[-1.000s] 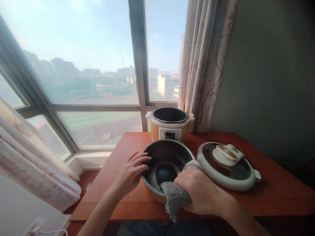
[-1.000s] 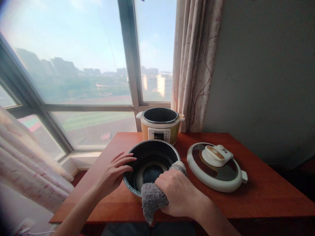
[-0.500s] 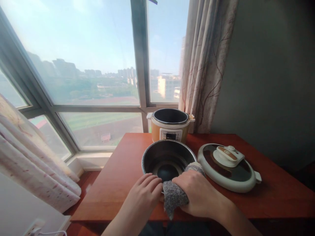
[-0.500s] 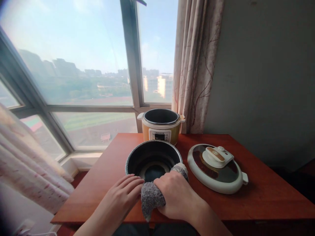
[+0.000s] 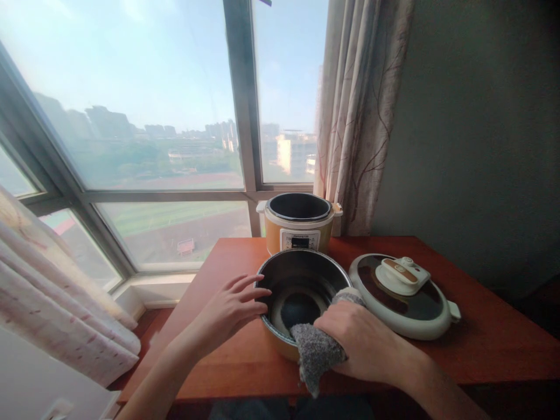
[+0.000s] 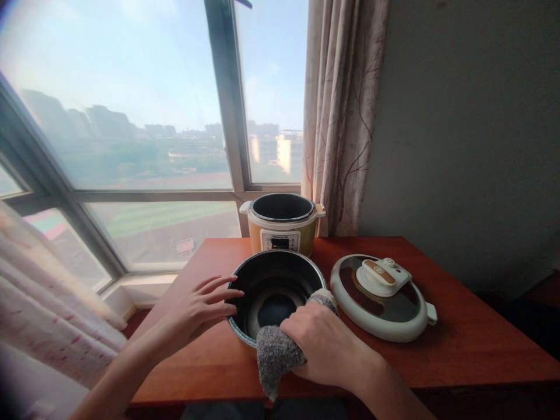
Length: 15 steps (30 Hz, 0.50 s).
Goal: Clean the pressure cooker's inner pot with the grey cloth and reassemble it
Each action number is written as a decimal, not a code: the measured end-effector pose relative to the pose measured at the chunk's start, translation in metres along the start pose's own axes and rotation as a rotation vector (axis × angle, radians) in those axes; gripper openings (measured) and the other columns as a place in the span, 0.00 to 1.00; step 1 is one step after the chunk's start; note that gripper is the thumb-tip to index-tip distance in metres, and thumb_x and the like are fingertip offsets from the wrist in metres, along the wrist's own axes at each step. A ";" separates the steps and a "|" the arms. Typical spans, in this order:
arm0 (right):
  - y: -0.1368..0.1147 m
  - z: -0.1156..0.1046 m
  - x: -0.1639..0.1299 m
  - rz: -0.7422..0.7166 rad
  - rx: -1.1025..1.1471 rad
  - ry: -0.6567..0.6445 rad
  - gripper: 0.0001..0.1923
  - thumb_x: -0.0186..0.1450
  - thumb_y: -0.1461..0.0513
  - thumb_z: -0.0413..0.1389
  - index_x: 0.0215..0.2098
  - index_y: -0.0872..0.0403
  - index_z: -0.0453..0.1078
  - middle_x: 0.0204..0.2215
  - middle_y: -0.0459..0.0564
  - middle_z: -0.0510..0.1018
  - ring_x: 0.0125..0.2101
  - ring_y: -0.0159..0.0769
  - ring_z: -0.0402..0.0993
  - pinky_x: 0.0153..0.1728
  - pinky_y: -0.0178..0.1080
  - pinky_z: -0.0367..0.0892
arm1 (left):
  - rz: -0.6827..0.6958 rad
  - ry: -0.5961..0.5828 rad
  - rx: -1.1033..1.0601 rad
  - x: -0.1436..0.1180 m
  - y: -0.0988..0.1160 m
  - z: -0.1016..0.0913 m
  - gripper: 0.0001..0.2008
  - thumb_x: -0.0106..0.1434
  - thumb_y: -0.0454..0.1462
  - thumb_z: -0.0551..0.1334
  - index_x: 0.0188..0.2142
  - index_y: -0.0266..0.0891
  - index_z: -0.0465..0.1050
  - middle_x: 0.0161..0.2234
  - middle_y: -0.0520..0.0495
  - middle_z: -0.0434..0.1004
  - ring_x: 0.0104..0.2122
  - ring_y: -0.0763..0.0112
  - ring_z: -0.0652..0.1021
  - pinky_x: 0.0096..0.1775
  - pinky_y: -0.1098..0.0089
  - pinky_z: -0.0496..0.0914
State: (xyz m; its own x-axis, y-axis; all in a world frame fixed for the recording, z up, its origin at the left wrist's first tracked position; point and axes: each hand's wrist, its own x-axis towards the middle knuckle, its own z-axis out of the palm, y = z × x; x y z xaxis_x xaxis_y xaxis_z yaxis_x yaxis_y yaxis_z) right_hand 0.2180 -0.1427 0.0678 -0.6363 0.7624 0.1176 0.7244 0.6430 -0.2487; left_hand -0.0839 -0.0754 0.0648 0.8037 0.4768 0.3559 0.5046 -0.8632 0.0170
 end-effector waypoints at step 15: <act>-0.010 0.002 0.006 0.050 -0.052 -0.041 0.06 0.60 0.57 0.58 0.33 0.52 0.70 0.32 0.48 0.80 0.35 0.40 0.74 0.34 0.40 0.55 | -0.044 0.110 -0.029 0.011 0.070 0.029 0.05 0.65 0.40 0.63 0.40 0.44 0.75 0.38 0.51 0.80 0.47 0.65 0.77 0.65 0.52 0.54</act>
State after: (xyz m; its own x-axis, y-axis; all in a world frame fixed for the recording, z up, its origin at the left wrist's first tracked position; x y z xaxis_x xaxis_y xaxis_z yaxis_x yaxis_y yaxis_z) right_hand 0.2063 -0.1441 0.0690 -0.6083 0.7909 0.0669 0.7678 0.6077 -0.2030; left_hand -0.0305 -0.1258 0.0432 0.7409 0.4945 0.4544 0.5276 -0.8472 0.0617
